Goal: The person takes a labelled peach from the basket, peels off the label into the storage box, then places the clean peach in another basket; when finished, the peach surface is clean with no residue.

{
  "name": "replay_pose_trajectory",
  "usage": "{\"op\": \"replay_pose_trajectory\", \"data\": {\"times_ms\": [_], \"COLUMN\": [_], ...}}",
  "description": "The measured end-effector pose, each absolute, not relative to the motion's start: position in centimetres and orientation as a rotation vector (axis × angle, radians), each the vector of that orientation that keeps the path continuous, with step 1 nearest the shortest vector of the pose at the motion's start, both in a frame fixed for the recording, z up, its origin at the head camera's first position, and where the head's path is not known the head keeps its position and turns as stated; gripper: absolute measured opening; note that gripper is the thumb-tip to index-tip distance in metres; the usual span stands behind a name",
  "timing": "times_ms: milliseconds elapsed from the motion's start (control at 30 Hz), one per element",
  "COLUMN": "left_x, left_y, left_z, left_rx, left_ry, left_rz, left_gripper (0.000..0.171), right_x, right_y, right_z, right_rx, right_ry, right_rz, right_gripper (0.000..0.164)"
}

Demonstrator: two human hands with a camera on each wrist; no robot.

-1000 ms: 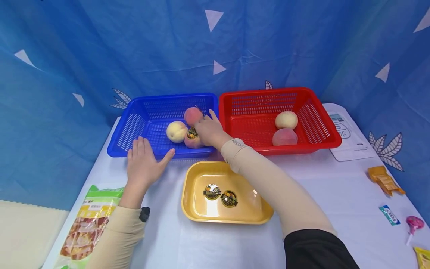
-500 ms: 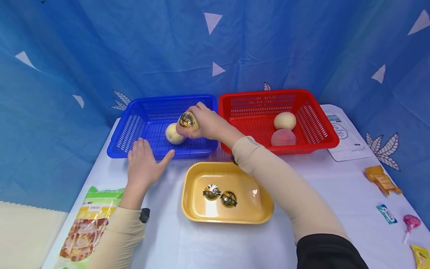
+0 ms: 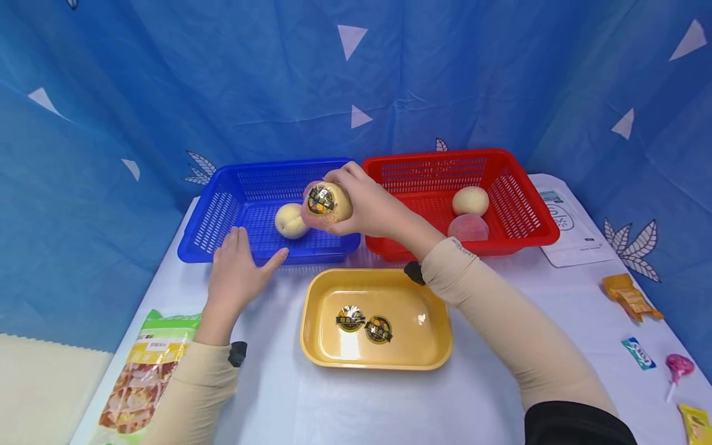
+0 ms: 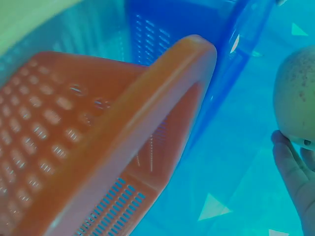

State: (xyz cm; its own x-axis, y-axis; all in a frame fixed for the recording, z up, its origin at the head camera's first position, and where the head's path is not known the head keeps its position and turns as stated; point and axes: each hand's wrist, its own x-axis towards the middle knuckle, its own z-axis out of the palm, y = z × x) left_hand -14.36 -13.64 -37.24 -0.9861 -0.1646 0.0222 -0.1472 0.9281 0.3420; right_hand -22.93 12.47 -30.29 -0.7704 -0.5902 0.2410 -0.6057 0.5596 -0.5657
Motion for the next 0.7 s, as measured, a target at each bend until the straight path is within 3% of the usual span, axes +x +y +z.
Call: {"op": "replay_pose_trajectory", "data": {"times_ms": [200, 433, 700], "left_x": [-13.9, -13.2, -13.8], "left_y": [-12.3, -9.4, -7.0], "left_z": [-35.6, -33.2, -32.0], "left_rx": [0.091, -0.345, -0.696], "left_ry": [-2.883, -2.528, -2.474], "left_rz": [-0.606, -0.859, -1.065], "left_gripper": [0.081, 0.038, 0.033], "right_x": [-21.8, -20.7, -19.8], "right_y": [13.9, 14.9, 15.1], "right_z": [-30.4, -31.0, -31.6], "right_rx": [1.043, 1.089, 1.168], "right_ry": [-2.725, -2.678, -2.631], "right_rz": [1.049, 1.045, 1.023], "right_gripper": [0.075, 0.073, 0.07]}}
